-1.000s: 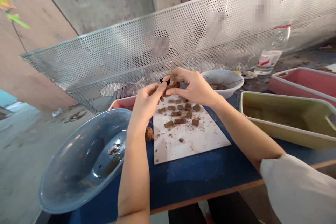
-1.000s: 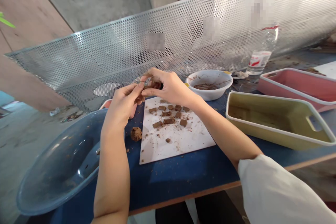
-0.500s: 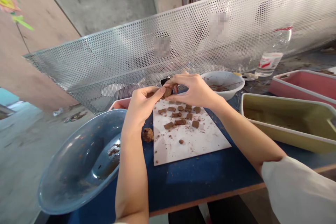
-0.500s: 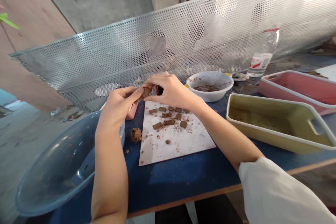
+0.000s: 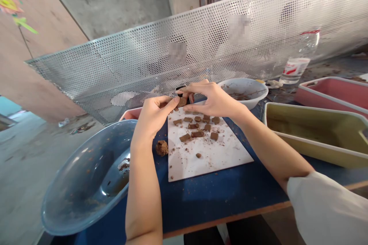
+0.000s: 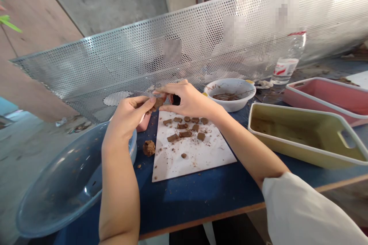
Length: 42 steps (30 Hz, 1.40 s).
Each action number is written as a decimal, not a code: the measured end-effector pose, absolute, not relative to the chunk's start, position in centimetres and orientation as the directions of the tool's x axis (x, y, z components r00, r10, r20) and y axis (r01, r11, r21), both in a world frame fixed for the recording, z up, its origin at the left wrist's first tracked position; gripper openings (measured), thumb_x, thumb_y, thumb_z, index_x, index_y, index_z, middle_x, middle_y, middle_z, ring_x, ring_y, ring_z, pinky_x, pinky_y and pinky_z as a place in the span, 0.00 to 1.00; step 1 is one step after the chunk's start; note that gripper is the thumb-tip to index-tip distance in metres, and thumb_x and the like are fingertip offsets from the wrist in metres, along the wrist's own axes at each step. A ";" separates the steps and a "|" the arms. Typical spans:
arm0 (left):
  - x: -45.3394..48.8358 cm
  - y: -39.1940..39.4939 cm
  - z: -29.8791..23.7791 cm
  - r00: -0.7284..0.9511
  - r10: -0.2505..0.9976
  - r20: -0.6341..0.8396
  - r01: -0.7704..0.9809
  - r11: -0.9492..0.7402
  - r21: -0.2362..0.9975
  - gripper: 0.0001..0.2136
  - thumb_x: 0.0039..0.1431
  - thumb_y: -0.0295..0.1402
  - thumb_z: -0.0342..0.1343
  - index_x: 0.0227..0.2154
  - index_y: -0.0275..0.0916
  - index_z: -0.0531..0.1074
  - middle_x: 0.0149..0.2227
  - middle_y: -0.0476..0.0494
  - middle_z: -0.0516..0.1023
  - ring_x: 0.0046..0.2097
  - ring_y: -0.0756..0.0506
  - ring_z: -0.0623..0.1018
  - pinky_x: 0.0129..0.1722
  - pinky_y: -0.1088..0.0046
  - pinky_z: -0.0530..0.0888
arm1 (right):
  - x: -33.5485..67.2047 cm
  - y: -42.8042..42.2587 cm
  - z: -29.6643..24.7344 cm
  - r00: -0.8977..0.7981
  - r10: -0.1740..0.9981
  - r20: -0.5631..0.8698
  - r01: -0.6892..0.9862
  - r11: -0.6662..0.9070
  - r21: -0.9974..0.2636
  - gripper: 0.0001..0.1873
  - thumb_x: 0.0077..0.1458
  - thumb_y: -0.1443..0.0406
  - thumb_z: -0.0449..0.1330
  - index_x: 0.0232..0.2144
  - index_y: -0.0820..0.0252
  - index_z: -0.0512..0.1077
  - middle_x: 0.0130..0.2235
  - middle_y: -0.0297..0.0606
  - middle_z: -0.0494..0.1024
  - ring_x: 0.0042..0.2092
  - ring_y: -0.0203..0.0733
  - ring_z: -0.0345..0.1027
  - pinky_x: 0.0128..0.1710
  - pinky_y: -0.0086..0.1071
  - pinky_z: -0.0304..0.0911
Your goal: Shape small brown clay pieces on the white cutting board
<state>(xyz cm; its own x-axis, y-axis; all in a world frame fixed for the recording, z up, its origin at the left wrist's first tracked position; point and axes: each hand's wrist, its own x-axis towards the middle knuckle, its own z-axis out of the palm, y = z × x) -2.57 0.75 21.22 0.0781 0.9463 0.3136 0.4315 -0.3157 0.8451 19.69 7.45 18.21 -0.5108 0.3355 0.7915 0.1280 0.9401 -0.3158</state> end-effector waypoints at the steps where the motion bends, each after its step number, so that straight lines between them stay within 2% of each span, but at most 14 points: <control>1: -2.5 0.7 21.2 0.079 0.945 0.318 0.430 -0.320 0.844 0.22 0.60 0.55 0.70 0.29 0.38 0.83 0.28 0.44 0.81 0.33 0.46 0.77 0.33 0.72 0.69 | 19.6 7.5 18.2 -0.509 0.326 0.796 0.126 0.944 -0.306 0.17 0.66 0.56 0.71 0.52 0.57 0.81 0.40 0.36 0.84 0.39 0.41 0.74 0.48 0.38 0.67; 3: -2.4 0.7 21.1 0.081 0.942 0.326 0.410 -0.330 0.851 0.24 0.60 0.58 0.70 0.29 0.39 0.83 0.29 0.44 0.81 0.35 0.45 0.78 0.35 0.72 0.72 | 19.4 7.5 18.1 -0.474 0.333 0.815 0.170 0.943 -0.287 0.12 0.66 0.57 0.71 0.47 0.58 0.82 0.36 0.34 0.81 0.38 0.40 0.73 0.49 0.40 0.63; 7: -2.0 1.0 20.7 0.142 0.956 0.257 0.298 -0.289 0.910 0.24 0.57 0.59 0.72 0.31 0.39 0.84 0.28 0.45 0.80 0.36 0.44 0.80 0.39 0.70 0.76 | 18.9 7.2 17.9 -0.391 0.406 0.826 0.299 0.905 -0.303 0.12 0.62 0.58 0.73 0.42 0.58 0.79 0.36 0.32 0.77 0.40 0.41 0.71 0.55 0.44 0.57; 9: -2.0 1.5 20.4 0.186 0.960 0.207 0.215 -0.246 0.945 0.24 0.53 0.58 0.75 0.32 0.39 0.84 0.30 0.45 0.81 0.36 0.45 0.80 0.41 0.69 0.78 | 18.9 7.0 17.9 -0.407 0.427 0.808 0.323 0.894 -0.310 0.14 0.62 0.57 0.73 0.43 0.58 0.77 0.38 0.32 0.75 0.40 0.41 0.69 0.57 0.45 0.56; 13: -2.2 2.2 20.0 0.246 0.964 0.105 0.121 -0.138 0.983 0.22 0.46 0.52 0.81 0.31 0.38 0.85 0.34 0.44 0.83 0.37 0.45 0.82 0.44 0.67 0.80 | 19.4 6.7 18.2 -0.526 0.429 0.734 0.333 0.898 -0.287 0.21 0.62 0.53 0.73 0.52 0.54 0.77 0.46 0.37 0.73 0.45 0.45 0.67 0.58 0.47 0.55; 19: -2.5 2.4 20.1 0.258 0.965 0.052 0.122 -0.086 0.989 0.22 0.44 0.50 0.83 0.32 0.38 0.86 0.36 0.42 0.85 0.41 0.42 0.84 0.46 0.65 0.81 | 20.0 6.7 18.4 -0.610 0.385 0.693 0.291 0.922 -0.257 0.16 0.64 0.53 0.71 0.50 0.52 0.82 0.48 0.40 0.72 0.49 0.48 0.66 0.56 0.47 0.55; 25: -2.5 2.7 19.6 0.237 0.968 0.084 0.096 -0.109 0.989 0.25 0.48 0.57 0.79 0.35 0.39 0.87 0.42 0.39 0.87 0.46 0.41 0.85 0.47 0.65 0.81 | 19.5 6.7 18.3 -0.501 0.419 0.758 0.325 0.902 -0.284 0.11 0.64 0.59 0.71 0.46 0.56 0.81 0.46 0.39 0.74 0.48 0.47 0.68 0.56 0.46 0.54; 32: -1.4 2.6 19.6 0.189 0.973 0.131 0.052 -0.143 0.988 0.25 0.44 0.54 0.81 0.33 0.38 0.87 0.37 0.41 0.86 0.41 0.42 0.84 0.43 0.66 0.80 | 19.5 7.1 17.9 -0.429 0.382 0.819 0.309 0.914 -0.264 0.09 0.65 0.57 0.69 0.39 0.56 0.82 0.41 0.36 0.74 0.44 0.45 0.68 0.54 0.46 0.55; 35: -1.6 2.7 19.6 0.188 0.971 0.145 0.079 -0.162 0.984 0.24 0.44 0.54 0.81 0.31 0.38 0.86 0.37 0.41 0.85 0.40 0.44 0.83 0.42 0.68 0.80 | 19.6 7.0 18.0 -0.445 0.411 0.796 0.321 0.903 -0.286 0.10 0.66 0.55 0.69 0.41 0.55 0.82 0.42 0.37 0.75 0.45 0.46 0.68 0.55 0.47 0.55; 39: -2.2 2.8 19.4 0.206 0.971 0.119 0.127 -0.147 0.981 0.22 0.47 0.54 0.80 0.30 0.38 0.85 0.37 0.42 0.85 0.39 0.44 0.84 0.42 0.67 0.80 | 20.0 7.0 18.2 -0.507 0.411 0.758 0.308 0.907 -0.286 0.20 0.61 0.50 0.74 0.50 0.53 0.82 0.48 0.40 0.74 0.50 0.50 0.68 0.58 0.48 0.55; 42: -2.4 2.8 19.3 0.211 0.969 0.127 0.138 -0.158 0.978 0.21 0.49 0.52 0.80 0.30 0.38 0.86 0.37 0.41 0.86 0.41 0.43 0.85 0.43 0.67 0.80 | 20.1 7.1 18.1 -0.528 0.382 0.758 0.291 0.920 -0.261 0.16 0.64 0.52 0.72 0.48 0.52 0.83 0.47 0.39 0.74 0.49 0.49 0.68 0.57 0.48 0.55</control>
<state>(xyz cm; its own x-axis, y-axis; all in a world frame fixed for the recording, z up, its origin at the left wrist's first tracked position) -2.42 2.81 19.30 0.2105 0.9693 0.1270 0.1385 -0.1582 0.9777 20.12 7.11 18.12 -0.5283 0.3819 0.7583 0.2908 0.9205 -0.2610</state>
